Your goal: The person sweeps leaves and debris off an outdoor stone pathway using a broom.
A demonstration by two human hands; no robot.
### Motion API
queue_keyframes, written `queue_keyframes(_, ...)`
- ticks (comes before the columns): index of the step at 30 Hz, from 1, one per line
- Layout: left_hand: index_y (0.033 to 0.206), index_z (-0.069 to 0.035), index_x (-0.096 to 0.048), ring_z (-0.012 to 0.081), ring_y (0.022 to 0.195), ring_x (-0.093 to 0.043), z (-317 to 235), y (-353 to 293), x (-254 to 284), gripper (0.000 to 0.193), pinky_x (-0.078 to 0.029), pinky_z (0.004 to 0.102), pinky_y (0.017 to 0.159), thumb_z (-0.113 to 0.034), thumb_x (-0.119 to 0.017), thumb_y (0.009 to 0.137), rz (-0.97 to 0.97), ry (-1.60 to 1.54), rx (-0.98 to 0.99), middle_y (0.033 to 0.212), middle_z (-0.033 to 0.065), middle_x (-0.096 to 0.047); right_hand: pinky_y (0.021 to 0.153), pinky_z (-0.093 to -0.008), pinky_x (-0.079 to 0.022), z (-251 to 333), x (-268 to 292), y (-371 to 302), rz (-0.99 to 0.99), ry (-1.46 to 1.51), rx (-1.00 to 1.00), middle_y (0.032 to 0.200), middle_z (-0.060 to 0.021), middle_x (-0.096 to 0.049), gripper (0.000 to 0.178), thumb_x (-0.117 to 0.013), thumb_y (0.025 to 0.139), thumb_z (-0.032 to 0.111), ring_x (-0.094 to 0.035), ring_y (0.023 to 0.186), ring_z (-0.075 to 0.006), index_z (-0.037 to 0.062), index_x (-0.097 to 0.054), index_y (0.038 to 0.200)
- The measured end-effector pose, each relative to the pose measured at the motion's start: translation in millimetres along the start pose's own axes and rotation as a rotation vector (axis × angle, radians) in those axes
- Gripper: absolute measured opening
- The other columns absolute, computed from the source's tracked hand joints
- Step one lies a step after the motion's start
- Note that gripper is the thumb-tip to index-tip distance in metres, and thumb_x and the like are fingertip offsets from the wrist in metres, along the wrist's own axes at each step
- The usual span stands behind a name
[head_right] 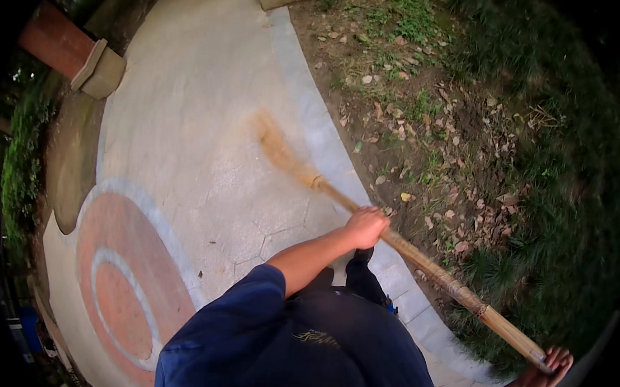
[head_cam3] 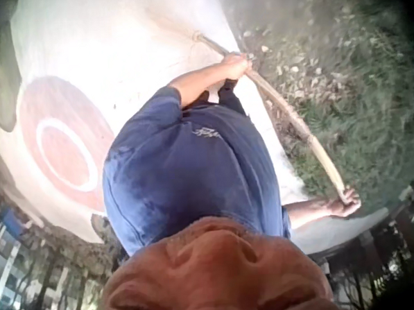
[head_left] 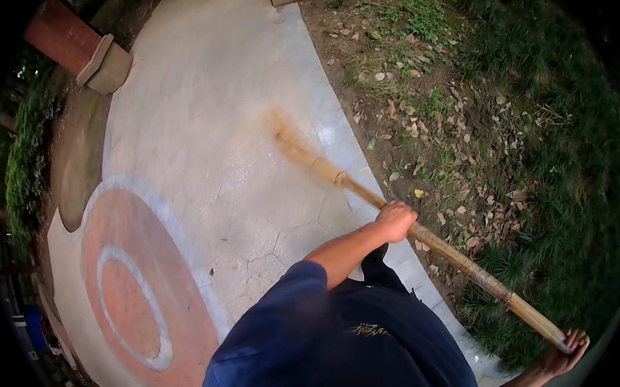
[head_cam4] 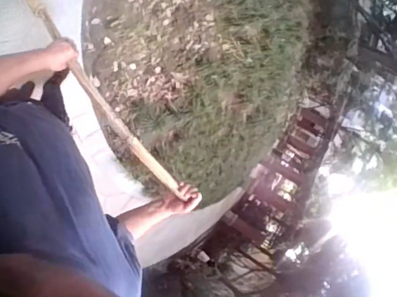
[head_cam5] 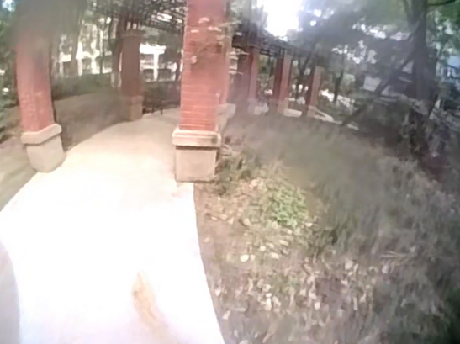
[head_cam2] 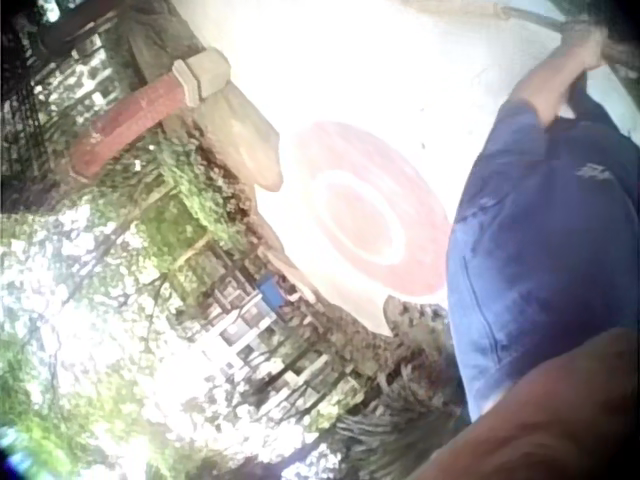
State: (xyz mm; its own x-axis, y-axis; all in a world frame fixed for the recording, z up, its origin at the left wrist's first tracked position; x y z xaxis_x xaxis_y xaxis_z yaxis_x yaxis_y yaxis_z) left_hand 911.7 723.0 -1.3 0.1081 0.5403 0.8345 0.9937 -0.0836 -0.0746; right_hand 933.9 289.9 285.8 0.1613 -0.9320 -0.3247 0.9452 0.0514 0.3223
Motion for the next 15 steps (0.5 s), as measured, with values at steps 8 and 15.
queue_keyframes(8,0.077,-0.009,-0.058,0.0261,0.093,-0.052,49.4,111.2,22.2,0.016,-0.039,0.037,0.084,-0.014,-0.061,0.062,-0.063,-0.003,0.036,0.084,0.009,-0.057,0.069,-0.0429,-0.044,-33.1,-70.8,40.6,0.014,-0.144,0.211,0.065,-0.0042,-0.043,0.014,-0.043,0.083,0.018,-0.045,0.056,-0.0193,0.0053,-0.048,0.079)
queue_keyframes(15,0.07,-0.008,-0.06,0.0308,0.079,-0.058,87.7,45.5,30.2,0.013,-0.046,0.0413,0.071,-0.018,-0.058,0.062,0.389,0.095,0.189,0.076,0.0126,-0.06,0.066,-0.0295,-0.039,-128.8,-51.5,101.9,-0.172,-0.131,-0.295,0.063,0.0007,-0.037,0.021,-0.042,0.09,0.023,-0.039,0.058,-0.0099,0.01,-0.042,0.073)
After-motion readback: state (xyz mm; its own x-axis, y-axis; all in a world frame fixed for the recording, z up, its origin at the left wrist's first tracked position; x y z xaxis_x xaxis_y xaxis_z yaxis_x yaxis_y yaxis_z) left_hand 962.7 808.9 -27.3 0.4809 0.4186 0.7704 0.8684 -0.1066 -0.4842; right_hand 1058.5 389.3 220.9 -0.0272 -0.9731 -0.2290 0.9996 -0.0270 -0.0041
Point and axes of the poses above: each hand's wrist, its own y-axis towards the middle knuckle, its own x-axis out of the back of the hand, z = x × y, the point moved 3 cm from there along y, towards the middle knuckle
